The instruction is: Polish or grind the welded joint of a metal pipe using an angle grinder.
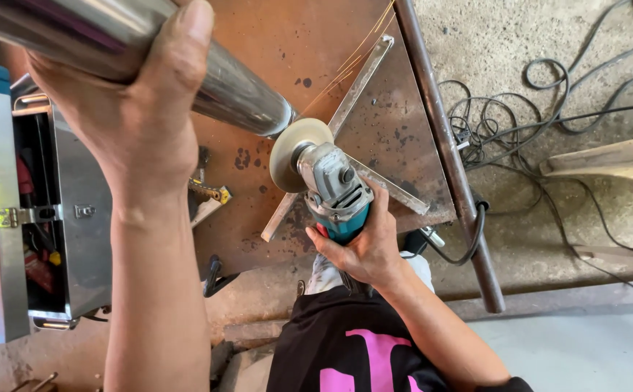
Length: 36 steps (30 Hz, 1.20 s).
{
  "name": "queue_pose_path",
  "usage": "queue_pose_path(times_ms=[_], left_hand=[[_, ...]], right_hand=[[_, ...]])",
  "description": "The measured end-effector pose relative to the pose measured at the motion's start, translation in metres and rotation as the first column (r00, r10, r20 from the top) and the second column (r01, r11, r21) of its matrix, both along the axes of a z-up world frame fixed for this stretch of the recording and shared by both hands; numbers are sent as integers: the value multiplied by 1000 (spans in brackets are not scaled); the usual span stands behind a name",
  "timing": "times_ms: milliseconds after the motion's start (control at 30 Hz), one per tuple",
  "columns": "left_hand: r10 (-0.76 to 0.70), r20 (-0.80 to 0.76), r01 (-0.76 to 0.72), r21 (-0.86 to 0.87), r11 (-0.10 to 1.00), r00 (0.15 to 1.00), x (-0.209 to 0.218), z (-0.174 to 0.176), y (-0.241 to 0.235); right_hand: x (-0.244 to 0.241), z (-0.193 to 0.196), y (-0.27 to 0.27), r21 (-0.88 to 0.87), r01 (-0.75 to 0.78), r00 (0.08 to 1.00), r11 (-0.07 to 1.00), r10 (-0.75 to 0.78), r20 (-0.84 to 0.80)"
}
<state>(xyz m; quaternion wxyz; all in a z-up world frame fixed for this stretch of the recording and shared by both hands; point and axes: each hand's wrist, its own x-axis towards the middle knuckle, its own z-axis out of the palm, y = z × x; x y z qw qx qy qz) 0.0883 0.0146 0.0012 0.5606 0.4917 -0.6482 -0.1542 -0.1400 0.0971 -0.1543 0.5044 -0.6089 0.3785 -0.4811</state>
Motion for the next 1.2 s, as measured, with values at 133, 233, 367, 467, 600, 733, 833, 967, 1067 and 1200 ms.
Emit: queue_pose_path(times_ms=[133, 233, 367, 467, 600, 733, 833, 967, 1067, 1200], left_hand=[[530, 279, -462, -274, 843, 801, -43, -30, 67], [441, -115, -381, 346, 857, 890, -104, -76, 129], [592, -450, 1, 797, 604, 669, -142, -109, 150], [442, -541, 20, 648, 761, 715, -146, -111, 145], [507, -375, -108, 713, 693, 776, -145, -105, 137], [543, -386, -121, 723, 680, 746, -150, -106, 133], [551, -316, -175, 728, 662, 772, -151, -122, 138], [558, -244, -244, 711, 659, 793, -155, -106, 128], [560, -322, -221, 684, 695, 763, -158, -113, 124], [570, -313, -238, 682, 692, 760, -161, -108, 117]], right_hand=[[-8, -1, 0, -48, 30, 1000, 998, -30, -6], [-16, -3, -7, -17, 46, 988, 999, -48, -145], [-16, 3, -9, -14, 5, 998, 1000, -6, -66], [-15, 7, -10, -56, 14, 992, 998, -20, -123], [-14, 7, -15, -86, -12, 994, 996, 2, -113], [-18, 6, -19, 15, -57, 997, 998, 58, -52], [-17, -3, -17, -19, -17, 995, 1000, 15, -98], [-20, 0, -19, 31, -43, 998, 999, 44, -51], [-20, 0, -26, 35, -40, 998, 999, 41, -41], [-20, -2, -30, 137, -71, 997, 988, 72, -1]])
